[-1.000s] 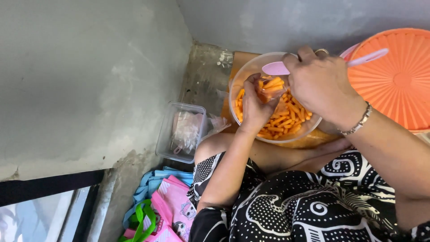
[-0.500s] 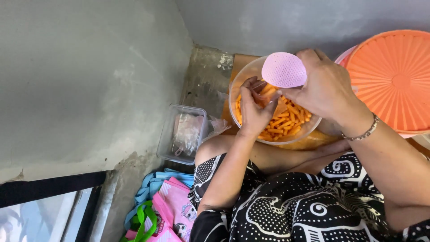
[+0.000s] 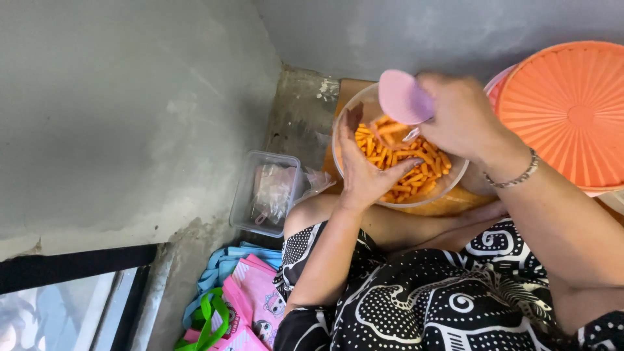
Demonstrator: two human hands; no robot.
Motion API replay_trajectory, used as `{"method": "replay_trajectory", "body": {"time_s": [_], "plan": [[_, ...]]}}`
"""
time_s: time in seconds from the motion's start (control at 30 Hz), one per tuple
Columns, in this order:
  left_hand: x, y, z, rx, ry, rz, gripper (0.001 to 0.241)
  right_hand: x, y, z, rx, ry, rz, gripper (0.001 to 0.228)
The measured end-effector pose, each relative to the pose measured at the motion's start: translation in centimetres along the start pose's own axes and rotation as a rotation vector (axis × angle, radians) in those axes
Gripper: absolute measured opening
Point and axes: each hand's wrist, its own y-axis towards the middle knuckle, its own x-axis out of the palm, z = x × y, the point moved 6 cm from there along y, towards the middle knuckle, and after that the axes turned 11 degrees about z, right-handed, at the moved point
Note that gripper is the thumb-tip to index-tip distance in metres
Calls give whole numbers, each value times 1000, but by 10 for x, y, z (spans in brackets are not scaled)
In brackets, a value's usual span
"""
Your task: Packaging orange snack sticks into small plastic bags using a spoon while sitting on the floor.
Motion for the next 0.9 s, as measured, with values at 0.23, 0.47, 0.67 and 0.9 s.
{"method": "replay_trajectory", "body": {"time_s": [0.23,0.47,0.67,0.9], "plan": [[-28,-8,-1,-87,67,19,80,3,-32,-15,101,-313,-452,35],[-17,-20,1,-71,79,-135,48,-4,-41,4,148,-250,-479,32],[4,-30,10,-15,191,-505,88,-20,-43,-14,65,-22,-416,48],[17,-52,2,-538,-268,-559,39,-67,-38,-42,68,353,-98,17]]}}
